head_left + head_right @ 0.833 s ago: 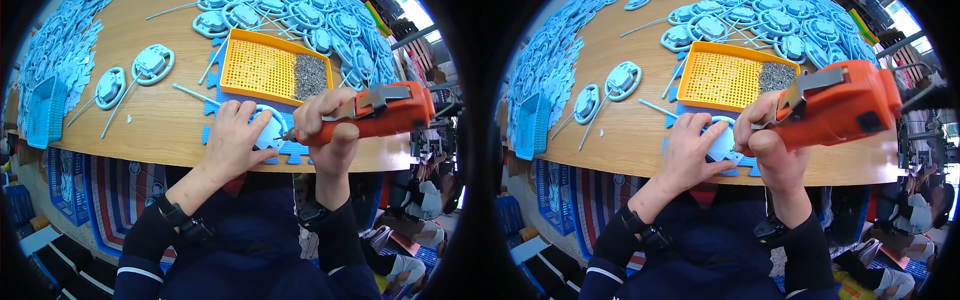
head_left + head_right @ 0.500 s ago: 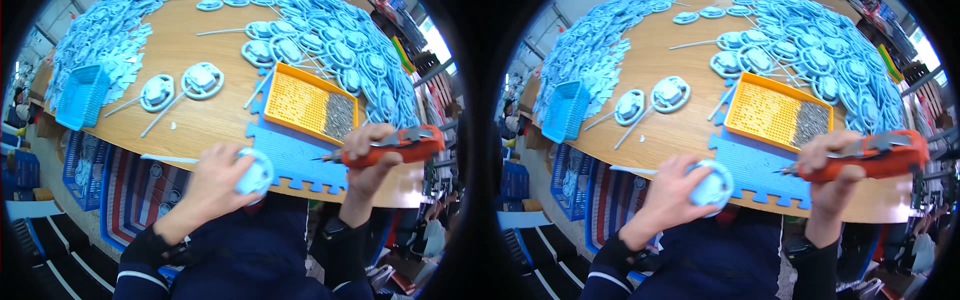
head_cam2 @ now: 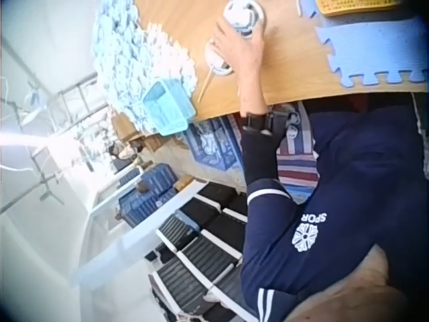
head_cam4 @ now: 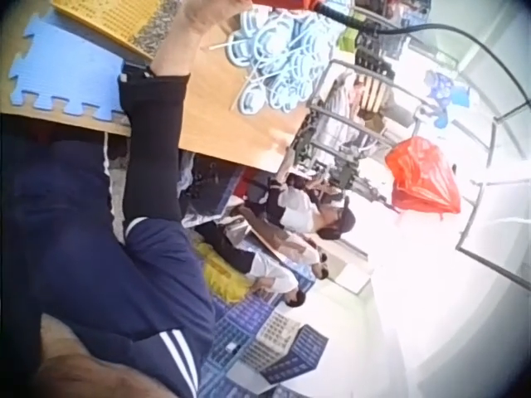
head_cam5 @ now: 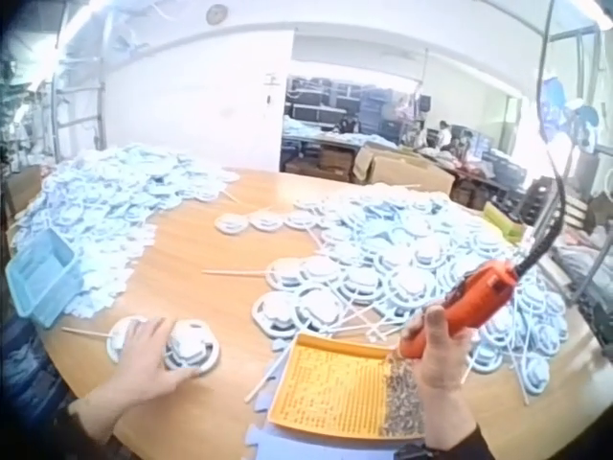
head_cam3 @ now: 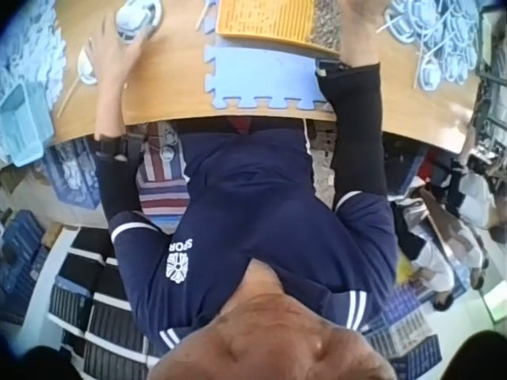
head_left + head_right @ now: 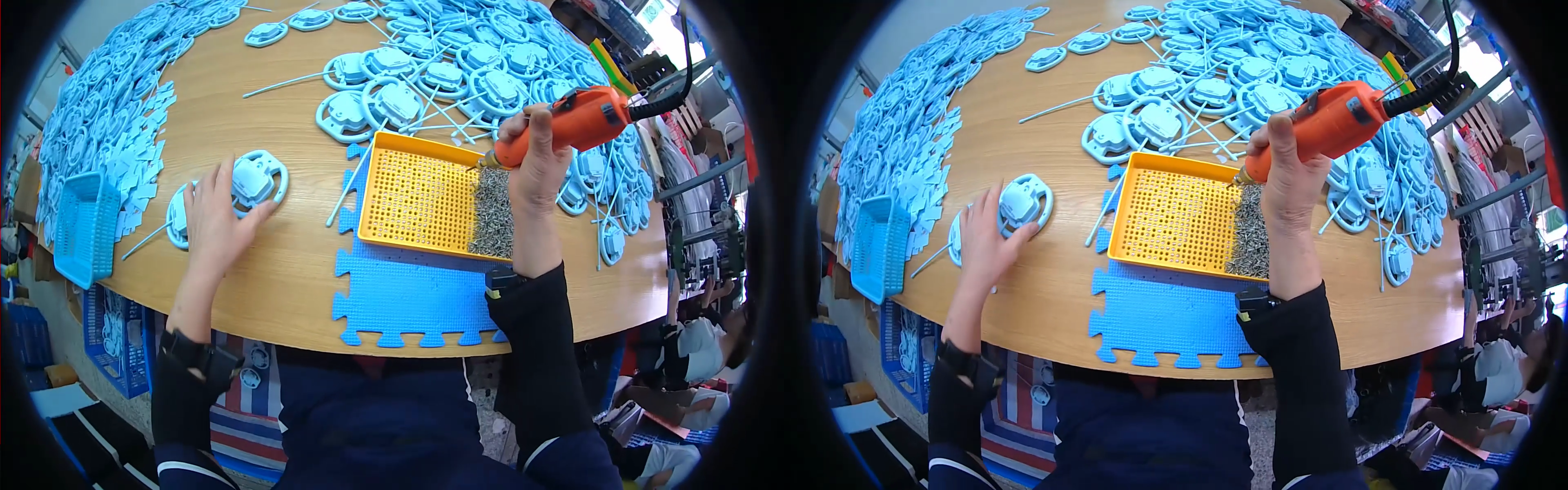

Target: Assembling small blue plastic fans using an electric screwdriver.

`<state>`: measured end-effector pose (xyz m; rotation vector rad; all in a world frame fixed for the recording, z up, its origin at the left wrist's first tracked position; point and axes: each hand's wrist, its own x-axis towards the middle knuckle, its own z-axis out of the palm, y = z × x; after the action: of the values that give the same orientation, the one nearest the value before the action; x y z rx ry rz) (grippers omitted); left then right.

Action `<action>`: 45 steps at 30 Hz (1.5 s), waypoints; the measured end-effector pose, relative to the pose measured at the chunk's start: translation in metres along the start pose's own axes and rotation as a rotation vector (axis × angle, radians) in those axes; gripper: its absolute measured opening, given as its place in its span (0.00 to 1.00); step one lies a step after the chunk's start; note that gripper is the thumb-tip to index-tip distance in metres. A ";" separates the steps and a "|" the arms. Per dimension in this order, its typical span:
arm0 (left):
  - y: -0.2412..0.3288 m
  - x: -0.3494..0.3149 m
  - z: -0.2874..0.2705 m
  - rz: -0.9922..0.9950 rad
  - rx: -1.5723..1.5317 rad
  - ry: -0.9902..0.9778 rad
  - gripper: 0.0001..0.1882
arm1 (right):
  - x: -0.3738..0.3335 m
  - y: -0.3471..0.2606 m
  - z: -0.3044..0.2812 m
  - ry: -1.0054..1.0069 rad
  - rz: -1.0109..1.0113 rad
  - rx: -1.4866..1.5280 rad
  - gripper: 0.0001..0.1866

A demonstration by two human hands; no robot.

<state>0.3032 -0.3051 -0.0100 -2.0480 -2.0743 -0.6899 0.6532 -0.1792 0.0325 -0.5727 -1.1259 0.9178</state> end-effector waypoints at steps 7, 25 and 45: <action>-0.003 0.009 0.018 -0.108 0.086 -0.104 0.34 | 0.006 0.012 -0.007 -0.013 -0.007 -0.012 0.21; 0.154 -0.088 -0.014 0.247 -0.396 -0.262 0.35 | 0.004 0.002 -0.007 0.036 0.020 -0.020 0.21; 0.161 -0.088 -0.002 0.214 -0.363 -0.250 0.35 | -0.130 -0.084 0.041 -0.275 0.217 0.171 0.20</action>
<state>0.4651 -0.3910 -0.0097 -2.6308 -1.9174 -0.8638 0.6233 -0.3362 0.0472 -0.4424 -1.2304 1.2974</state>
